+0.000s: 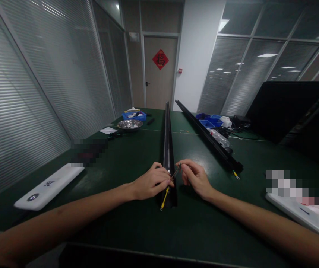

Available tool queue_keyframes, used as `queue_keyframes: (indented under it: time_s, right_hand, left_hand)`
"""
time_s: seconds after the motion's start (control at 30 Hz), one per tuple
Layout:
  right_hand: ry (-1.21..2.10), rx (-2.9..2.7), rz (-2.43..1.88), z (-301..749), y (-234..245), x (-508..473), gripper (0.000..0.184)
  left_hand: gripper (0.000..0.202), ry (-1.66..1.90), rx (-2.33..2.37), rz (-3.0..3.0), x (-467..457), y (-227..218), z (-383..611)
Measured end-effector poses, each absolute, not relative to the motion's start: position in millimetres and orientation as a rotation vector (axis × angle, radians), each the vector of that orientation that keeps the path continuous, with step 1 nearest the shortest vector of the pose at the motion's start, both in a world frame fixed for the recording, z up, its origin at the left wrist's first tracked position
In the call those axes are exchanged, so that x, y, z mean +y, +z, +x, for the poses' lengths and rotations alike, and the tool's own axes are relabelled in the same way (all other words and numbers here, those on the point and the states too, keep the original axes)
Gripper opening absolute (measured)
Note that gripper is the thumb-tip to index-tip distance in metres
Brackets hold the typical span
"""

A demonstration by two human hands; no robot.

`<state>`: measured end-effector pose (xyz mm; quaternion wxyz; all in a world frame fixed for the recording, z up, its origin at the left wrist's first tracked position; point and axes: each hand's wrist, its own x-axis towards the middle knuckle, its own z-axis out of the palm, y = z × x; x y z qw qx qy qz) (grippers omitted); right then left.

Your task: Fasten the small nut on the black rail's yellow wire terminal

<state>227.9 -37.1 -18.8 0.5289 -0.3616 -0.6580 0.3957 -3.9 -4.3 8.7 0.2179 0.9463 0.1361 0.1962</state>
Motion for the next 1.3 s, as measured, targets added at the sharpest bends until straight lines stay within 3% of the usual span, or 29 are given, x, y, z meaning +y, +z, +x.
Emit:
queue_keyframes:
  time_s: [0.43, 0.9, 1.3]
  right_hand:
    - [0.897, -1.701, -0.855, 226.8, -19.7, -39.7, 0.025]
    - [1.324, -1.619, -0.878, 230.6, -22.6, -22.1, 0.031]
    - [1.324, -1.587, -0.871, 230.4, -24.5, -19.1, 0.029]
  left_hand:
    - [0.037, 0.534, 0.353, 2.643, -1.0, 4.8, -3.8]
    - [0.037, 0.559, 0.346, 2.657, -1.5, 4.6, -4.0]
    - [0.036, 0.57, 0.356, 2.64, 0.4, 1.4, -4.9]
